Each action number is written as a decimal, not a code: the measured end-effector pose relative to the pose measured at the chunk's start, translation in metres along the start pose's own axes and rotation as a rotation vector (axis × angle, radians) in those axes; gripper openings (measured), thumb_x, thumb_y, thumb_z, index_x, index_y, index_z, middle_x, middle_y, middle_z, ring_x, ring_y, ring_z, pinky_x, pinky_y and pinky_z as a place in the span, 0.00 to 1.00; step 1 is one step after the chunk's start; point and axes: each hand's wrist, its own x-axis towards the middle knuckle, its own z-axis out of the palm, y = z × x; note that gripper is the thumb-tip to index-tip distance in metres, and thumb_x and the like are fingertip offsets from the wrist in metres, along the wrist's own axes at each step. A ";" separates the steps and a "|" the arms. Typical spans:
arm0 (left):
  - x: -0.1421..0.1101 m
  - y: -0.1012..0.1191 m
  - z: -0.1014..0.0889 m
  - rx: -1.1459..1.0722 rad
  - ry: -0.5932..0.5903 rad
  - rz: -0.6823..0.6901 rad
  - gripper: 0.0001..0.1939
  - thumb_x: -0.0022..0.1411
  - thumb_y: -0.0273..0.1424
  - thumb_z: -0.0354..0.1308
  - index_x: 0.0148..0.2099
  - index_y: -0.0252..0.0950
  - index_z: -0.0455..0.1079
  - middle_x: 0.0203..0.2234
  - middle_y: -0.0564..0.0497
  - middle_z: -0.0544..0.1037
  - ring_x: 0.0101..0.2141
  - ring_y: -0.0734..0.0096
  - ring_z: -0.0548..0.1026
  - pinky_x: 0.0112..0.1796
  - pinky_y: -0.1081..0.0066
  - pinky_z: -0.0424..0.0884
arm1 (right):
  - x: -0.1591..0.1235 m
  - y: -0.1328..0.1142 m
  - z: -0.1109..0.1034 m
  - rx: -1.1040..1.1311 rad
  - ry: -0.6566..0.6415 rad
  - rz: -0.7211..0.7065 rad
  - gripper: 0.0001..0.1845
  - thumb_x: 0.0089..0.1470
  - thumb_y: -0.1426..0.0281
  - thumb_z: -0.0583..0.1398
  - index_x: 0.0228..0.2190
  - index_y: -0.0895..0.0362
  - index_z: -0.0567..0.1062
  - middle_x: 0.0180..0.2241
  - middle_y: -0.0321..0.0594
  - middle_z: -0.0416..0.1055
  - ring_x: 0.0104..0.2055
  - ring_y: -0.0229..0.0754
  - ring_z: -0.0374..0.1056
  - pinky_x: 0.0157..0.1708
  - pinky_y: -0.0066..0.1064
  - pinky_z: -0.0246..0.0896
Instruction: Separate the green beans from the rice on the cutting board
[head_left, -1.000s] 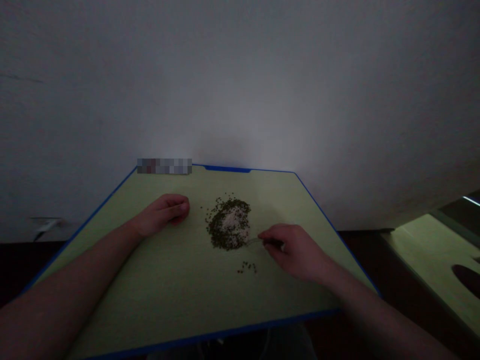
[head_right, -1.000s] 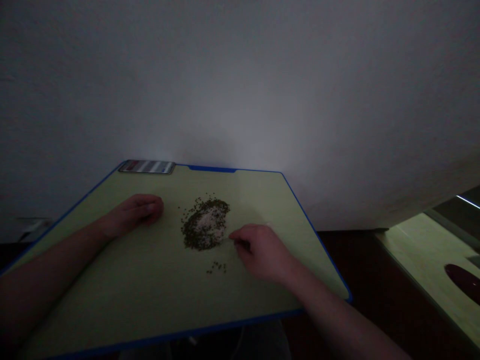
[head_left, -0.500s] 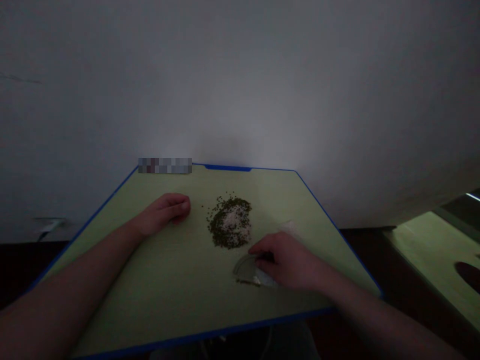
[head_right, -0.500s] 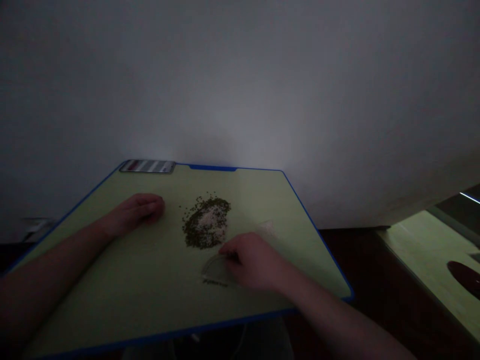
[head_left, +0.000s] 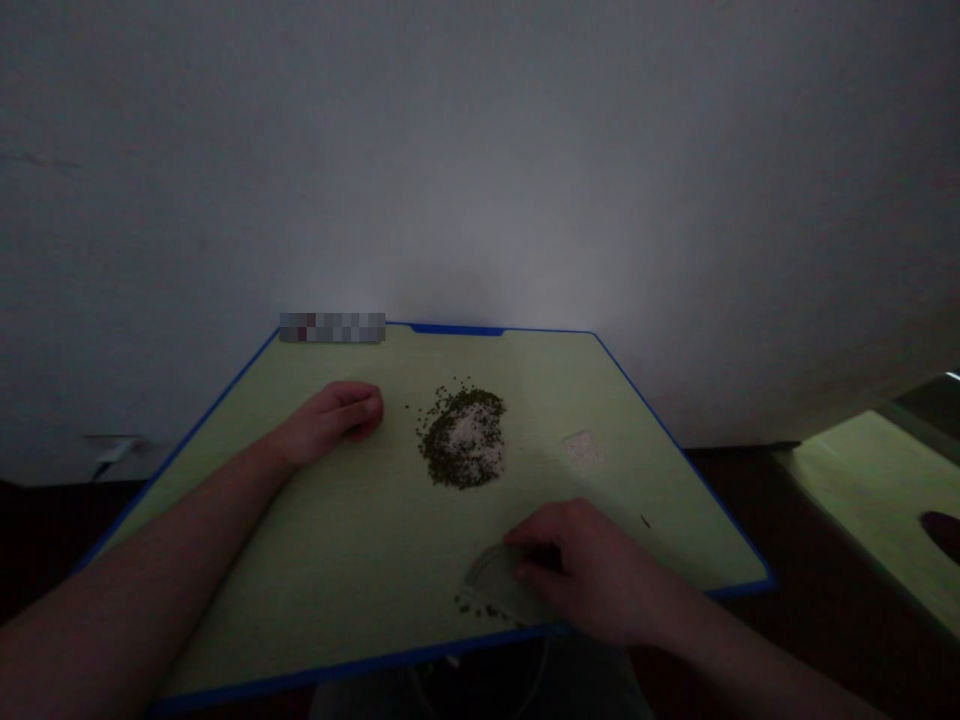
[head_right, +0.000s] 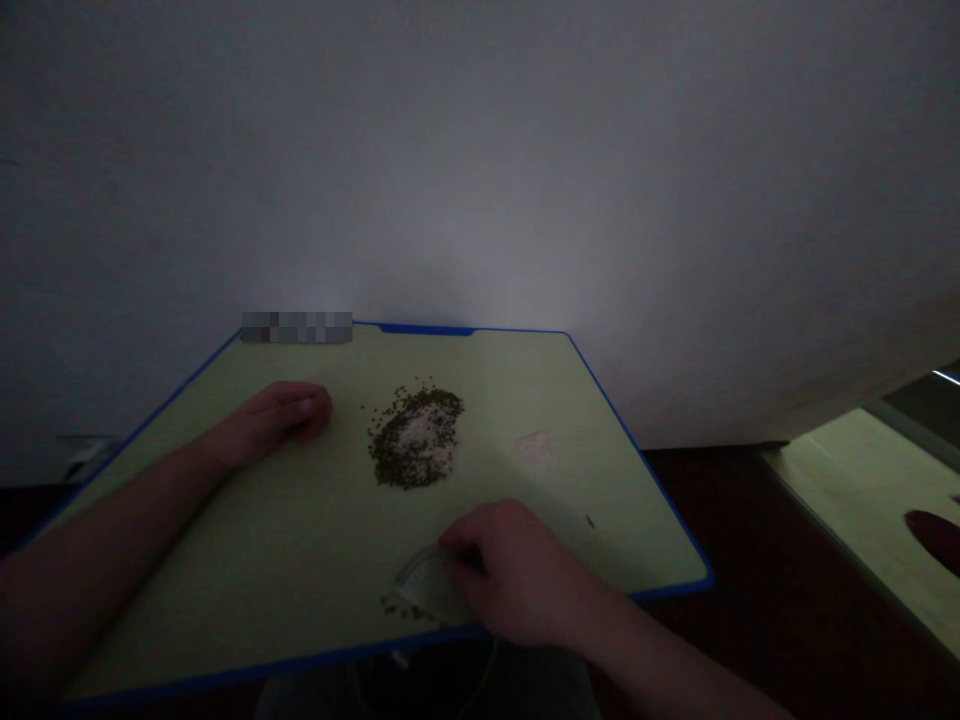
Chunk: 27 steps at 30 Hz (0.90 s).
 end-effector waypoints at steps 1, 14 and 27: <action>0.000 0.000 0.000 0.004 0.000 -0.003 0.19 0.60 0.42 0.50 0.23 0.35 0.61 0.17 0.55 0.62 0.19 0.75 0.58 0.22 0.73 0.53 | -0.002 -0.001 0.001 0.012 0.008 0.014 0.08 0.47 0.78 0.56 0.22 0.57 0.74 0.20 0.31 0.66 0.22 0.32 0.60 0.21 0.25 0.46; 0.001 0.001 0.001 -0.003 0.005 0.023 0.19 0.60 0.42 0.51 0.23 0.35 0.61 0.16 0.56 0.62 0.19 0.77 0.58 0.21 0.74 0.53 | 0.036 -0.019 -0.002 0.057 0.030 -0.235 0.16 0.52 0.78 0.56 0.40 0.57 0.78 0.38 0.40 0.77 0.40 0.39 0.70 0.42 0.28 0.62; 0.000 -0.001 0.001 -0.022 -0.009 0.010 0.18 0.60 0.41 0.51 0.24 0.34 0.60 0.16 0.57 0.61 0.19 0.77 0.57 0.21 0.74 0.52 | 0.029 -0.017 0.007 0.001 -0.056 -0.230 0.17 0.51 0.79 0.56 0.40 0.58 0.78 0.37 0.40 0.77 0.40 0.39 0.71 0.43 0.29 0.62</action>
